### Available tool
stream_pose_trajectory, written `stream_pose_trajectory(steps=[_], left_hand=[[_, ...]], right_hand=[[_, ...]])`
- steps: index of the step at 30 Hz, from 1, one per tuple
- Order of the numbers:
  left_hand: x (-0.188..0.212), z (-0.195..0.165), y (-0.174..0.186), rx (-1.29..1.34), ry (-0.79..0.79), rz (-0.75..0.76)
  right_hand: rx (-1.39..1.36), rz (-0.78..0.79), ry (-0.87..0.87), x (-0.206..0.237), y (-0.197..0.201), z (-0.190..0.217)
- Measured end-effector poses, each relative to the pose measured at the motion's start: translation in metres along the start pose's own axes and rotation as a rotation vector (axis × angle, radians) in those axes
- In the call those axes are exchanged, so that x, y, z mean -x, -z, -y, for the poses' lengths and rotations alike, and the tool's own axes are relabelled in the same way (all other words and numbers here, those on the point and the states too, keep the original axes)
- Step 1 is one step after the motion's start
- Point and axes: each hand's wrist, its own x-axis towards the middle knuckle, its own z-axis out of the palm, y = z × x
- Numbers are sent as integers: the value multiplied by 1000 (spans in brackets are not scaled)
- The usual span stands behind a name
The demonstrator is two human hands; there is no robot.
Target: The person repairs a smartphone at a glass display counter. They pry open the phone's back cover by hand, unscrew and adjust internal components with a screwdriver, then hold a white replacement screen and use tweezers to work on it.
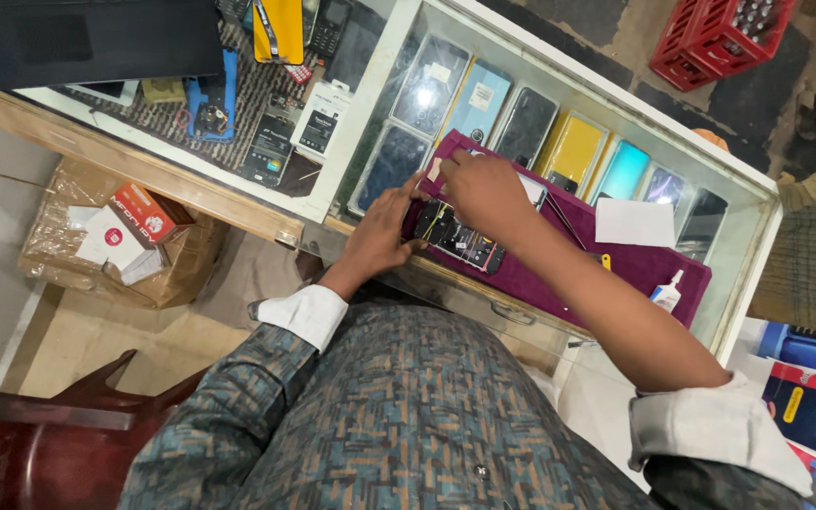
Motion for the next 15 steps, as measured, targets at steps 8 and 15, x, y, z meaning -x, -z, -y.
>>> stream_pose_trajectory(steps=[8,15], left_hand=[[1,1,-1,4,-3,-9],[2,0,0,-4,-3,-14]], right_hand=[[-8,5,6,2,-5,-3],[31,94,-56,6,-4,-7]])
